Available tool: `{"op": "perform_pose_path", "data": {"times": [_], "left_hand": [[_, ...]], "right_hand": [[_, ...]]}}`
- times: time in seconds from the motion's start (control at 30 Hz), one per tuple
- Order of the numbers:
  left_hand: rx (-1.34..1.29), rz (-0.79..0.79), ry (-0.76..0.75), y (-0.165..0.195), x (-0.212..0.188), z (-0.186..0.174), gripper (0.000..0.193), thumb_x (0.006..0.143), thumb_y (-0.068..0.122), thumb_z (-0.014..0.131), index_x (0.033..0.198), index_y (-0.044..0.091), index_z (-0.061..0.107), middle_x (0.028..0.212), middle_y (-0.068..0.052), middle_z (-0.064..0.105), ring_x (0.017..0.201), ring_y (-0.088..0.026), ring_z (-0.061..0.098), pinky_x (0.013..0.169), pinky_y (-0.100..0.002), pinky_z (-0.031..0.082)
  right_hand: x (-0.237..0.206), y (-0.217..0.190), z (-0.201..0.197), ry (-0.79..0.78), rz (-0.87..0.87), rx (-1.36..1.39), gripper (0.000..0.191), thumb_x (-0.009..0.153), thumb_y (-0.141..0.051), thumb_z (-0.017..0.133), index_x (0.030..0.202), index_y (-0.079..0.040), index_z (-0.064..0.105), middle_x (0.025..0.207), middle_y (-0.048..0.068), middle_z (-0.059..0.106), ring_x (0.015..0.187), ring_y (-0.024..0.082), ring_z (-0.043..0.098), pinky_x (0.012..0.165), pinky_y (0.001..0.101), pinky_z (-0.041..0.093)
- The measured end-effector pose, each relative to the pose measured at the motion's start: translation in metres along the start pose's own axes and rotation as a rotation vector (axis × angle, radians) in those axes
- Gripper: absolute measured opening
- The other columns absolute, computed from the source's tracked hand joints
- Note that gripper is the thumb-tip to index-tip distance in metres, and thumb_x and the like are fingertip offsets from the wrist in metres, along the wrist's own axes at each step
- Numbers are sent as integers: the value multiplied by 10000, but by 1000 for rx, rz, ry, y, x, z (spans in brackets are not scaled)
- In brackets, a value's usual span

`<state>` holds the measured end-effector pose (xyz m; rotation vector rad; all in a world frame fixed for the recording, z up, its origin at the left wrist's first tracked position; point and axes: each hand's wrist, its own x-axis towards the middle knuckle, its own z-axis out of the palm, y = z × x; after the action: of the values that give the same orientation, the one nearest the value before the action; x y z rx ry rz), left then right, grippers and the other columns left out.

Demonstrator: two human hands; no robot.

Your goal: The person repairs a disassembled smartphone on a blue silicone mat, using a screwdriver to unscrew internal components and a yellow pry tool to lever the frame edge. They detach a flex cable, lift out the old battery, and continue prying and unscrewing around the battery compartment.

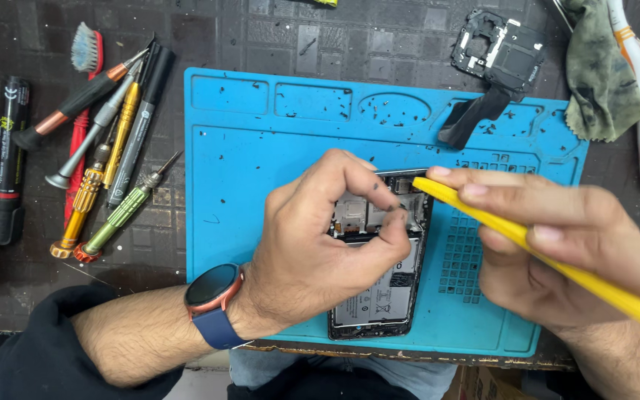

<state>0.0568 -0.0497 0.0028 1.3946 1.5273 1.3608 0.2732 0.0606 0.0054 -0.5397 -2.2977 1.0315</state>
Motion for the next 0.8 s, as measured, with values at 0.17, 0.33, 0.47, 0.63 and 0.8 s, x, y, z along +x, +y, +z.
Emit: {"op": "perform_pose_path", "data": {"times": [0.17, 0.33, 0.47, 0.63, 0.8], "left_hand": [[-6, 16, -3, -3, -1, 1, 306, 903, 62, 813, 997, 39, 523, 921, -40, 660, 962, -173, 735, 900, -297, 618], [-4, 25, -12, -3, -2, 2, 335, 905, 66, 817, 1000, 56, 496, 861, -38, 650, 894, -163, 724, 922, -310, 629], [2, 50, -21, -3, -2, 2, 336, 911, 70, 823, 967, 46, 492, 838, -35, 643, 862, -159, 712, 943, -313, 628], [-14, 78, -50, -5, -4, 1, 341, 909, 82, 830, 983, 49, 499, 843, -33, 638, 838, -145, 698, 917, -304, 626], [-22, 79, -56, -4, -2, 2, 359, 917, 99, 844, 1007, 54, 499, 857, -30, 637, 837, -142, 701, 903, -293, 633]], "right_hand": [[4, -2, 3, 166, -19, -63, 151, 1135, -34, 548, 1268, -11, 479, 1098, 191, 647, 1014, 251, 760, 906, 366, 687], [-1, -2, 3, 216, 86, 147, 222, 1194, -26, 535, 1303, -42, 342, 1085, 190, 625, 993, 249, 756, 958, 423, 670], [-8, -2, 3, 232, 163, 267, 204, 1208, -37, 532, 1291, -44, 345, 1071, 168, 604, 970, 257, 737, 974, 449, 651], [-13, -7, -2, 209, 206, 319, 207, 1244, -102, 516, 1333, -65, 333, 1064, 143, 570, 957, 276, 718, 1009, 468, 617], [-14, -9, 0, 210, 164, 294, 222, 1228, -150, 489, 1334, -42, 327, 1099, 140, 549, 970, 318, 763, 1004, 486, 650]]}}
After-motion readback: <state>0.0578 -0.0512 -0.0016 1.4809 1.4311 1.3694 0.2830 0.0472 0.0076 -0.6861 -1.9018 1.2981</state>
